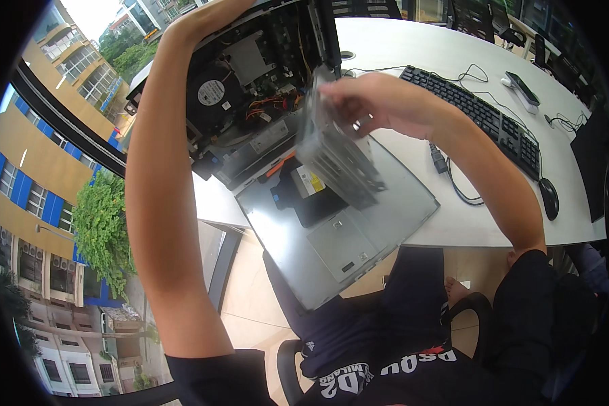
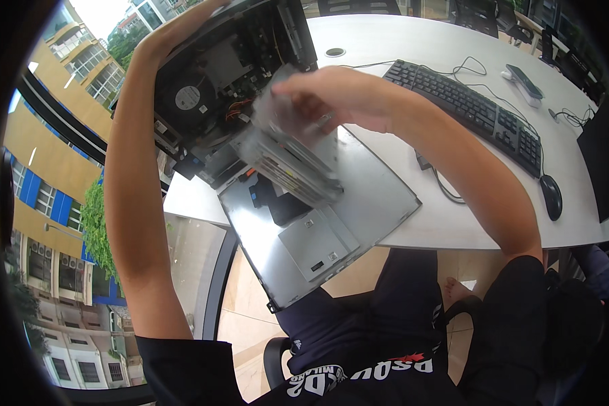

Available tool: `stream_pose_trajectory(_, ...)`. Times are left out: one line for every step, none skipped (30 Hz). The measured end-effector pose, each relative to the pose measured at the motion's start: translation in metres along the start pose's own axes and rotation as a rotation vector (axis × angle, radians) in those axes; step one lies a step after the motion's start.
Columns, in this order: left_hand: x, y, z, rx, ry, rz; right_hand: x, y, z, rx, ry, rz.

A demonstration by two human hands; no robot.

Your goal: The recorder disassembles a desktop computer tower to remove components like the optical drive and RAM.

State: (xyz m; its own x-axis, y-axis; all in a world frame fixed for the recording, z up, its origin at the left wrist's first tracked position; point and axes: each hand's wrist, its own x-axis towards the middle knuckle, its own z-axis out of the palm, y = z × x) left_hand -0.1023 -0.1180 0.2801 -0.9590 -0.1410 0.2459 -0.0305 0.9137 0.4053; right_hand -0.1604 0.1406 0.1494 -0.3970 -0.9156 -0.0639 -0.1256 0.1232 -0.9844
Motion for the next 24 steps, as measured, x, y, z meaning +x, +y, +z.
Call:
stream_pose_trajectory(0.0, 0.002, -0.002, 0.002, -0.003, 0.005, -0.001, -0.002, 0.0, 0.003, 0.006, -0.001)
stream_pose_trajectory(-0.002, 0.003, -0.005, -0.001, 0.029, -0.142, -0.002, -0.004, 0.001, 0.187, 0.039, -0.053)
stream_pose_trajectory(-0.004, 0.006, -0.007, -0.004, 0.063, -0.288, -0.002, -0.006, 0.002, 0.371, 0.072, -0.106)
stream_pose_trajectory(-0.005, 0.006, -0.008, -0.001, 0.063, -0.286, 0.0, -0.006, 0.005, 0.373, 0.074, -0.109)
stream_pose_trajectory(-0.006, 0.006, -0.008, -0.044, 0.067, -0.3, 0.003, -0.004, 0.009, 0.478, 0.123, -0.124)
stream_pose_trajectory(-0.008, 0.007, -0.009, -0.087, 0.072, -0.313, 0.006, -0.003, 0.014, 0.583, 0.174, -0.14)
stream_pose_trajectory(-0.008, 0.008, -0.009, -0.085, 0.073, -0.311, 0.008, -0.002, 0.018, 0.687, 0.224, -0.155)
stream_pose_trajectory(-0.009, 0.01, -0.009, -0.086, 0.075, -0.328, 0.008, -0.003, 0.024, 0.722, 0.245, -0.187)
stream_pose_trajectory(-0.01, 0.011, -0.009, -0.088, 0.076, -0.346, 0.012, -0.003, 0.028, 0.725, 0.245, -0.189)
stream_pose_trajectory(-0.01, 0.012, -0.009, -0.086, 0.075, -0.345, 0.017, -0.002, 0.032, 0.813, 0.308, -0.215)
stream_pose_trajectory(-0.01, 0.013, -0.009, -0.067, 0.068, -0.337, 0.022, -0.002, 0.036, 0.901, 0.371, -0.241)
stream_pose_trajectory(-0.01, 0.016, -0.009, -0.047, 0.059, -0.326, 0.026, -0.001, 0.038, 0.904, 0.375, -0.244)
stream_pose_trajectory(-0.01, 0.019, -0.009, -0.045, 0.056, -0.321, 0.029, 0.0, 0.039, 0.958, 0.413, -0.27)
stream_pose_trajectory(-0.01, 0.022, -0.007, -0.039, 0.057, -0.353, 0.031, 0.0, 0.04, 1.01, 0.452, -0.297)
stream_pose_trajectory(-0.012, 0.028, -0.005, -0.033, 0.059, -0.385, 0.034, 0.0, 0.041, 1.013, 0.457, -0.301)
stream_pose_trajectory(-0.014, 0.035, -0.002, -0.032, 0.055, -0.378, 0.036, -0.001, 0.042, 1.071, 0.487, -0.335)
stream_pose_trajectory(-0.016, 0.041, 0.0, -0.03, 0.04, -0.374, 0.037, -0.001, 0.041, 1.129, 0.519, -0.37)
stream_pose_trajectory(-0.021, 0.044, 0.0, -0.026, 0.032, -0.379, 0.038, -0.004, 0.046, 1.129, 0.515, -0.369)
stream_pose_trajectory(-0.018, 0.031, -0.004, -0.024, 0.037, -0.383, 0.037, -0.01, 0.053, 1.159, 0.513, -0.392)
stream_pose_trajectory(-0.012, 0.011, -0.01, -0.038, 0.027, -0.342, 0.038, -0.015, 0.059, 1.189, 0.511, -0.413)
stream_pose_trajectory(-0.01, 0.01, -0.01, -0.049, 0.01, -0.297, 0.039, -0.017, 0.061, 1.193, 0.512, -0.415)
stream_pose_trajectory(-0.008, 0.009, -0.01, -0.046, 0.008, -0.296, 0.041, -0.02, 0.063, 1.24, 0.508, -0.436)
stream_pose_trajectory(-0.007, 0.008, -0.011, -0.045, 0.006, -0.281, 0.042, -0.023, 0.064, 1.287, 0.502, -0.455)
stream_pose_trajectory(-0.007, 0.008, -0.01, -0.05, 0.004, -0.262, 0.044, -0.024, 0.066, 1.286, 0.504, -0.456)
